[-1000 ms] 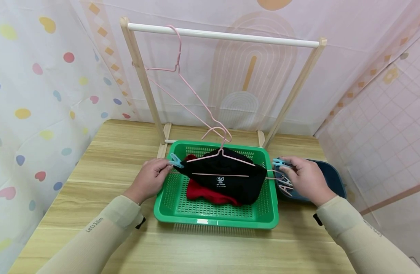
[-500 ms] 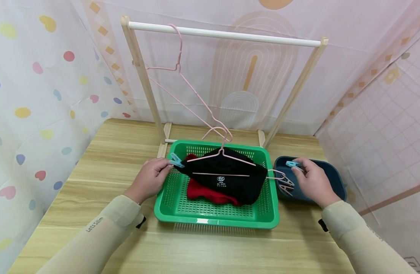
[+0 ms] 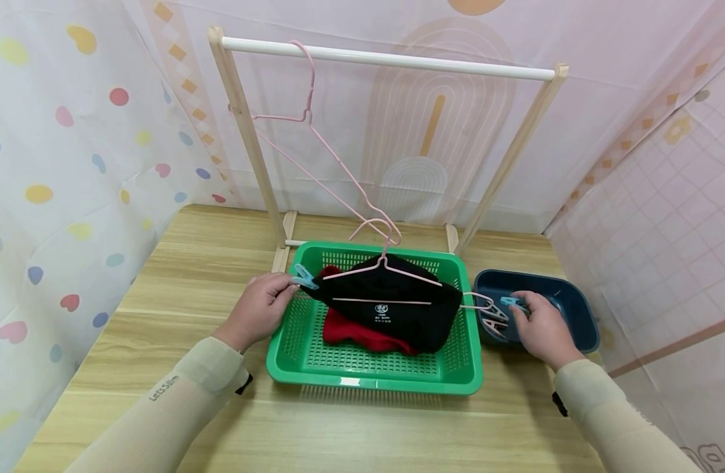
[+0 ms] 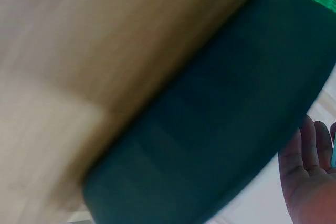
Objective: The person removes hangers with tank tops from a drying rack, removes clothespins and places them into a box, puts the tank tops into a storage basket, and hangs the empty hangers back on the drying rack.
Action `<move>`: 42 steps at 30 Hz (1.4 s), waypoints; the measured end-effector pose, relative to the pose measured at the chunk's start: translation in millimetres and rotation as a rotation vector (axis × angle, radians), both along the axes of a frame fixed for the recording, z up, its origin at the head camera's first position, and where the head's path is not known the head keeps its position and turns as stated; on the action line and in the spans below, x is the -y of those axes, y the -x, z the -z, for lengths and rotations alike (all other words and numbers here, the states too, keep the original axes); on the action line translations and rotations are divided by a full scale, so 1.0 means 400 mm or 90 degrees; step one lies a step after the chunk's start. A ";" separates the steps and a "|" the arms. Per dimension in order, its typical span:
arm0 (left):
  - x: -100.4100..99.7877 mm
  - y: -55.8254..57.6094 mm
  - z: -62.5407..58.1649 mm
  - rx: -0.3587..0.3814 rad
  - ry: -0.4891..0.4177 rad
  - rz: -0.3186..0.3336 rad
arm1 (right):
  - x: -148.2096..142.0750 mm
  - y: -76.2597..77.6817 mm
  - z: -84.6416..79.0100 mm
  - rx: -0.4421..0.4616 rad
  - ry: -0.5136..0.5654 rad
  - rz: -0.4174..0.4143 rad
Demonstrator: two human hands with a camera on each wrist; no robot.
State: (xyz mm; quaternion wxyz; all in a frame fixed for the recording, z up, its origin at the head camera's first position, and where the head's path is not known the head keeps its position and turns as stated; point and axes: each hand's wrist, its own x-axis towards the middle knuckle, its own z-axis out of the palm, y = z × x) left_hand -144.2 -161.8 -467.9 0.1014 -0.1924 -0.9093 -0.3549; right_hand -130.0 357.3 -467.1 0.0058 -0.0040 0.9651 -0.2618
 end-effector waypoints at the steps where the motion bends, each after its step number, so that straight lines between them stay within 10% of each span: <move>1: 0.000 0.000 -0.001 0.000 -0.001 0.000 | -0.001 -0.001 0.006 0.000 -0.003 0.003; 23: 0.001 -0.003 0.006 -0.006 -0.004 -0.009 | -0.011 -0.008 0.082 -0.003 -0.015 0.012; 42: -0.001 -0.003 0.010 -0.018 -0.015 -0.002 | -0.011 0.004 0.093 0.115 -0.041 0.050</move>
